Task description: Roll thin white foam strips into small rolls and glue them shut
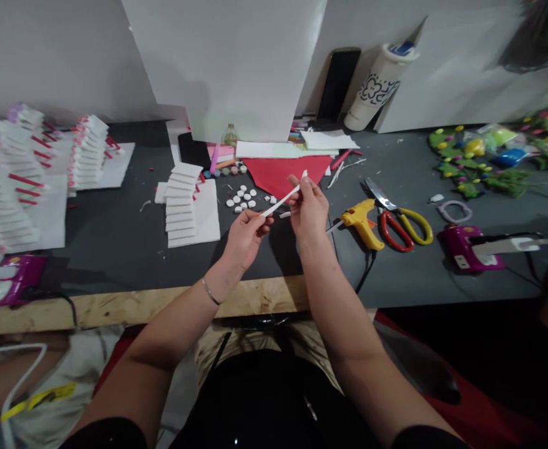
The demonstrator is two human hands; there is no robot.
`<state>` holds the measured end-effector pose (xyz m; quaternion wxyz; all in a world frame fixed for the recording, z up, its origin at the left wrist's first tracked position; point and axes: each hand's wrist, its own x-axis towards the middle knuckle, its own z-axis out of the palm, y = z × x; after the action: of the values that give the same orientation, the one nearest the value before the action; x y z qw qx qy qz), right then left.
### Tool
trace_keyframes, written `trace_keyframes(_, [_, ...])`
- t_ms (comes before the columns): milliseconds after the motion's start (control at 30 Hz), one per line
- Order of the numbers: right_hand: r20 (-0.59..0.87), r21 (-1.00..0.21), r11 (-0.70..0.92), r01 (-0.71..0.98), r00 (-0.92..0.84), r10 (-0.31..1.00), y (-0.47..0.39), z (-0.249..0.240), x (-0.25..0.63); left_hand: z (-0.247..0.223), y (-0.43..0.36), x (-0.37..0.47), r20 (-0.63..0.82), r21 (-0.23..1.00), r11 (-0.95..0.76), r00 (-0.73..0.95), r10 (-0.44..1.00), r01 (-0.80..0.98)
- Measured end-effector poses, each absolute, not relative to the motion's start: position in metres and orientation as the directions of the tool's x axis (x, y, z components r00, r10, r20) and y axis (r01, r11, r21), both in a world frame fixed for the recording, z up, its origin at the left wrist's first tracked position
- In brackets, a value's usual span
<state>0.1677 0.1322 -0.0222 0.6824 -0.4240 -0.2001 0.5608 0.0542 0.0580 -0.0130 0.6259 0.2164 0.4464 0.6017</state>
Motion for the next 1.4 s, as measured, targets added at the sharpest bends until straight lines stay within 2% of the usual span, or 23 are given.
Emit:
trace_keyframes(133, [-0.202,-0.831,-0.047,-0.554,0.221,0.954,0.133,-0.024,0.171,-0.015,0.061,0.052,-0.273,0.846,0.15,-0.173,0.946,-0.512])
trace_keyframes(333, [-0.068,-0.889,0.085,-0.45,0.313,0.947,0.133,-0.027,0.171,-0.017,0.058,0.05,-0.104,0.938,0.04,-0.168,0.98,-0.346])
trace_keyframes(467, [-0.061,-0.895,0.091,-0.436,0.324,0.944,0.135,-0.03,0.171,-0.019,0.056,0.051,-0.017,0.974,-0.008,-0.109,0.994,-0.228])
trace_keyframes(700, [-0.069,-0.872,0.115,-0.476,0.351,0.934,0.134,-0.028,0.167,-0.018,0.057,0.051,-0.065,0.966,0.041,-0.086,0.994,-0.255])
trace_keyframes(867, [-0.064,-0.888,0.107,-0.447,0.351,0.934,0.132,-0.026,0.165,-0.013,0.057,0.049,-0.077,0.978,0.06,-0.08,0.994,-0.202])
trace_keyframes(1067, [-0.055,-0.913,0.063,-0.403,0.274,0.96,0.126,-0.02,0.162,-0.001,0.057,0.046,-0.247,0.949,0.264,0.113,0.962,-0.17])
trace_keyframes(1233, [-0.059,-0.916,0.032,-0.399,0.213,0.975,0.12,-0.015,0.16,0.003,0.057,0.046,-0.322,0.937,0.327,0.062,0.945,-0.125])
trace_keyframes(1300, [-0.063,-0.926,0.018,-0.376,0.202,0.977,0.119,-0.014,0.16,0.001,0.058,0.044,-0.296,0.952,0.294,-0.01,0.955,-0.089])
trace_keyframes(1400, [-0.069,-0.939,-0.002,-0.344,0.184,0.98,0.117,-0.012,0.159,-0.007,0.062,0.04,-0.131,0.989,0.138,-0.117,0.984,0.053])
